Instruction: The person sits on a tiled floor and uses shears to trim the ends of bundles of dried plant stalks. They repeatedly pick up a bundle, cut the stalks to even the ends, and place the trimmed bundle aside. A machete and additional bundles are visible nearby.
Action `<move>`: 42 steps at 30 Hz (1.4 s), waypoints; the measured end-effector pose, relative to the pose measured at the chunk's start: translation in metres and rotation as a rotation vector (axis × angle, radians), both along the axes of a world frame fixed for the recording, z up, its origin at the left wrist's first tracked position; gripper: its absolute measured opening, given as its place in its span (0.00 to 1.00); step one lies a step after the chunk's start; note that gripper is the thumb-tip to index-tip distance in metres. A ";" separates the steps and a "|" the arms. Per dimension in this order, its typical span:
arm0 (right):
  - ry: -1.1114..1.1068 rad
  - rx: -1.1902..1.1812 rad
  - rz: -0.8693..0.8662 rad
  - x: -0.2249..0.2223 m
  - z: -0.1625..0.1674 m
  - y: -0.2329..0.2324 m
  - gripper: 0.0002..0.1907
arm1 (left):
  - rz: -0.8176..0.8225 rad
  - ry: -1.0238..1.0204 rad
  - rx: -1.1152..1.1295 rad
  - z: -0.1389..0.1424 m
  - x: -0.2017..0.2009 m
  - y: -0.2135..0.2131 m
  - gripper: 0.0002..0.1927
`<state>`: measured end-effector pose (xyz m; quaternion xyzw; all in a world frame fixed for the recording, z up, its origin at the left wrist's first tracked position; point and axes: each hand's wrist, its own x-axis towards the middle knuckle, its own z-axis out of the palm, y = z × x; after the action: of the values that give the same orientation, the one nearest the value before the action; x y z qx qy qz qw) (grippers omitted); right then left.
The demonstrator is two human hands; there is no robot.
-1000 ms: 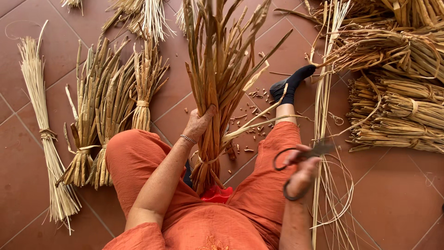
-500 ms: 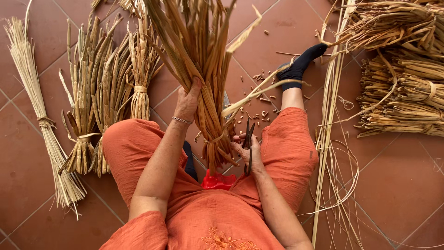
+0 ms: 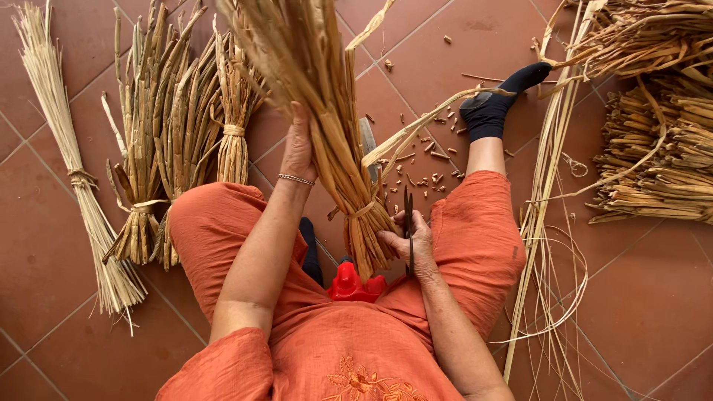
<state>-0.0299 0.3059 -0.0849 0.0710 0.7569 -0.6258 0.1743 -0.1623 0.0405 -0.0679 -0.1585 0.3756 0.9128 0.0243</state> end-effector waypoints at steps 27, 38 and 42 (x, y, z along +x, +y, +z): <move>-0.157 0.042 -0.099 -0.007 -0.012 -0.006 0.21 | -0.332 -0.607 -0.154 -0.059 0.107 0.080 0.43; -0.157 0.011 -0.131 -0.009 -0.015 -0.002 0.21 | -0.322 -0.600 -0.088 -0.069 0.106 0.078 0.33; -0.213 0.080 -0.132 -0.011 -0.009 -0.001 0.18 | -0.303 -0.588 -0.142 -0.068 0.109 0.078 0.32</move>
<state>-0.0409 0.3051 -0.0944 0.1938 0.7523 -0.5940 0.2092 -0.0537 0.1181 -0.1363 -0.3588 0.4345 0.7855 0.2559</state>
